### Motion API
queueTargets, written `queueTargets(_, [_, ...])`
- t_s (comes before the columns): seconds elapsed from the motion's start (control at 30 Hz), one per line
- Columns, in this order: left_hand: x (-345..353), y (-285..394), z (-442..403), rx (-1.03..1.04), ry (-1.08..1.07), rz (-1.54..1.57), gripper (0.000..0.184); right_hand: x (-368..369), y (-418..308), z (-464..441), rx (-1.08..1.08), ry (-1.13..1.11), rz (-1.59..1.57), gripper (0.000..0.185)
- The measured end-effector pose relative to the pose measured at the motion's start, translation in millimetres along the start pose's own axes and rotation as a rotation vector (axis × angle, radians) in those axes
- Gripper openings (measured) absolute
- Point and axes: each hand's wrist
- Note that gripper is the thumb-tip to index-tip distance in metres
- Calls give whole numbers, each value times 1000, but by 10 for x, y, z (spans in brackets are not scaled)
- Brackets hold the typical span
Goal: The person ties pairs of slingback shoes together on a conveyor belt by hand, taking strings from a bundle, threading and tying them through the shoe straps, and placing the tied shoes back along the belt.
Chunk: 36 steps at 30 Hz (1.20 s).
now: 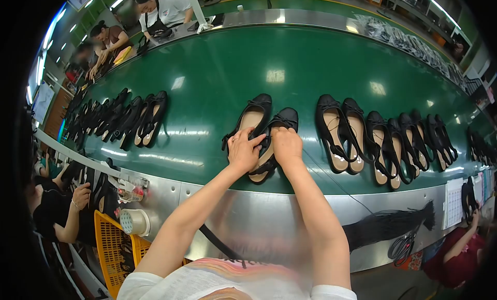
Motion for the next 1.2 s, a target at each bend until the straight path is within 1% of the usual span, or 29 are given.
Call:
queueTargets(0.1, [52, 29, -6, -3, 57, 17, 33, -1, 14, 10, 7, 22, -31, 9])
queueTargets(0.17, [74, 31, -5, -4, 90, 19, 32, 24, -1, 5, 84, 11, 1, 9])
queueTargets(0.23, [75, 27, -1, 11, 105, 6, 32, 47, -17, -5, 110, 35, -13, 8])
queueTargets(0.3, [68, 31, 0, 17, 105, 3, 32, 67, -13, -13, 136, 59, -27, 9])
queueTargets(0.4, [74, 38, -1, 22, 102, 8, 32, 68, -5, -9, 120, 49, -36, 9])
queueTargets(0.5, [99, 44, 4, 15, 108, 19, 32, 35, -17, 12, 102, 27, -111, 9])
queueTargets(0.6, [107, 38, 2, 10, 108, 22, 32, 66, 7, 9, 139, 5, -101, 9])
queueTargets(0.7, [107, 33, 11, 14, 94, 25, 33, 91, 8, 17, 154, 43, -101, 9])
queueTargets(0.77, [98, 48, 8, 19, 87, 26, 34, 49, -15, 29, 240, 53, -98, 9])
queueTargets(0.8, [93, 53, 14, 22, 83, 27, 34, 49, -9, 36, 243, 53, -98, 9])
queueTargets(1.0, [87, 75, 21, 34, 78, 25, 35, -2, 12, 66, 279, 36, -211, 9])
queueTargets(1.07, [90, 83, 22, 33, 71, 19, 35, 19, 27, 64, 303, 26, -322, 11])
queueTargets(1.17, [119, 83, 12, 39, 103, 32, 32, -9, 29, 48, 311, -7, -357, 12])
queueTargets(1.2, [132, 87, 2, 11, 127, 62, 28, -6, 35, 45, 312, -4, -357, 12])
Point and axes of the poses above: each hand's wrist, its own z-axis away from the middle knuckle, its own x-axis out of the palm, y = z × x, and after that the axes turned 5 degrees about -y, right-handed
